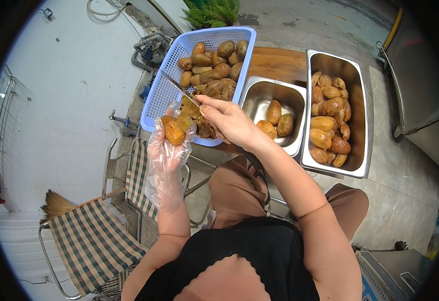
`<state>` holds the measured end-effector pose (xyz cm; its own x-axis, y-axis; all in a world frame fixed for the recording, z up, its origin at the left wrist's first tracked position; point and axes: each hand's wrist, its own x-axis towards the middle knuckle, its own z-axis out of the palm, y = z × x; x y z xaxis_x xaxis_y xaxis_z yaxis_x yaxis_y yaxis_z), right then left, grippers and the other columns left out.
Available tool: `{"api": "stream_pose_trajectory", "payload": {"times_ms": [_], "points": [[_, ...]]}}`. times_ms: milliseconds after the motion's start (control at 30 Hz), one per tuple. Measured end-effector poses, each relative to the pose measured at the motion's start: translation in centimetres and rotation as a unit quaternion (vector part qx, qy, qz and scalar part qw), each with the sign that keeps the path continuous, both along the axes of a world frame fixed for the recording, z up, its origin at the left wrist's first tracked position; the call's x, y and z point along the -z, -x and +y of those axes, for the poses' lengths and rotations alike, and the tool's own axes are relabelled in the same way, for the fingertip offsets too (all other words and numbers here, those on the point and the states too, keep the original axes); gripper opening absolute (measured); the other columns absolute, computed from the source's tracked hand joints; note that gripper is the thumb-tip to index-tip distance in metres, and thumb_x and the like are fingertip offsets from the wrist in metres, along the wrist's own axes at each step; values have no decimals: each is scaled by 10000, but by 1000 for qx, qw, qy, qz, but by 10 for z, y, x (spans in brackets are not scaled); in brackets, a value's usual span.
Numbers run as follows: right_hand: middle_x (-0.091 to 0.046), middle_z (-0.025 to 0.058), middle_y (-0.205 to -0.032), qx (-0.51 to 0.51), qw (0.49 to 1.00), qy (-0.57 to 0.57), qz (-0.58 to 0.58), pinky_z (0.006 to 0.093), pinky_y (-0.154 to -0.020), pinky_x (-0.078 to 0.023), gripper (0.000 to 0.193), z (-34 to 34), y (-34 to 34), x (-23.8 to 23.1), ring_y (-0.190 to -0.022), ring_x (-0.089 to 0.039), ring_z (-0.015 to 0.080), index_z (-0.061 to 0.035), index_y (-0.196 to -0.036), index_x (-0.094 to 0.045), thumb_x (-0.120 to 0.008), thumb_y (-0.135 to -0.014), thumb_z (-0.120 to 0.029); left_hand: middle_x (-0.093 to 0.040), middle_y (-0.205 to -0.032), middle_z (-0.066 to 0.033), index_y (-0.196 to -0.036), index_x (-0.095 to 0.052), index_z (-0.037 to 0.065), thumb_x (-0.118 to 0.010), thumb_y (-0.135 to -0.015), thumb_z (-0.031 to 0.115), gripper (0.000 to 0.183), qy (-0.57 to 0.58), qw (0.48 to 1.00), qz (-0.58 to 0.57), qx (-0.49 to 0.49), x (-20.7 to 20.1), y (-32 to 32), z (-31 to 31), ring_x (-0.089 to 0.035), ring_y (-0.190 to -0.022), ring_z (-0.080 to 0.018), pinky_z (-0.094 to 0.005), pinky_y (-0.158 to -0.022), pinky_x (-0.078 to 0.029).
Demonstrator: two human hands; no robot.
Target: The person sits and peels brown-skinned fruits one by one using a knife. They hold each fruit in a gloved left hand, remove the skin with the knife, and place the peeled fruit into a metal tray while discarding the peels into a blue basket.
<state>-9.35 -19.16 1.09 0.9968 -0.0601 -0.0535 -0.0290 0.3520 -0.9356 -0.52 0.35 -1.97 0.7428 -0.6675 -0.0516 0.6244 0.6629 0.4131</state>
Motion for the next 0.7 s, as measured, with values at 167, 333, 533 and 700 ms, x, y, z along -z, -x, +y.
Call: {"api": "stream_pose_trajectory", "payload": {"times_ms": [167, 333, 533, 700], "points": [[-427, -14, -644, -5, 999, 9, 36, 204, -395, -338, 471, -4, -2, 4, -459, -393, 67, -51, -1396, -379, -436, -959, -215, -518, -1194, -193, -1289, -409, -27, -494, -946, 199, 420, -48, 996, -43, -61, 3, -5, 5, -522, -1128, -333, -501, -914, -481], [-414, -42, -559, 32, 999, -12, 36, 217, -375, -309, 475, -3, -2, 6, -416, -378, 56, -16, -1377, -395, -451, -958, -233, -519, -1190, -196, -1263, -425, -28, -498, -945, 207, 402, -46, 992, -5, -121, -10, -1, 2, -517, -1131, -316, -506, -933, -465], [-422, -26, -583, -12, 998, -8, 69, 217, -374, -318, 453, -2, -3, 10, -446, -418, 67, -7, -1332, -438, -439, -950, -251, -519, -1172, -197, -1271, -432, -2, -426, -974, 250, 389, 29, 997, 10, -64, -10, -8, 12, -501, -1143, -312, -515, -943, -440], [-475, -8, -660, -114, 974, -170, 99, 202, -373, -336, 476, 2, 1, 5, -467, -447, 79, -68, -1382, -381, -430, -951, -264, -517, -1203, -210, -1255, -442, -29, -449, -962, 211, 379, 30, 998, 1, -61, -6, -7, 4, -490, -1167, -318, -525, -967, -426]]}}
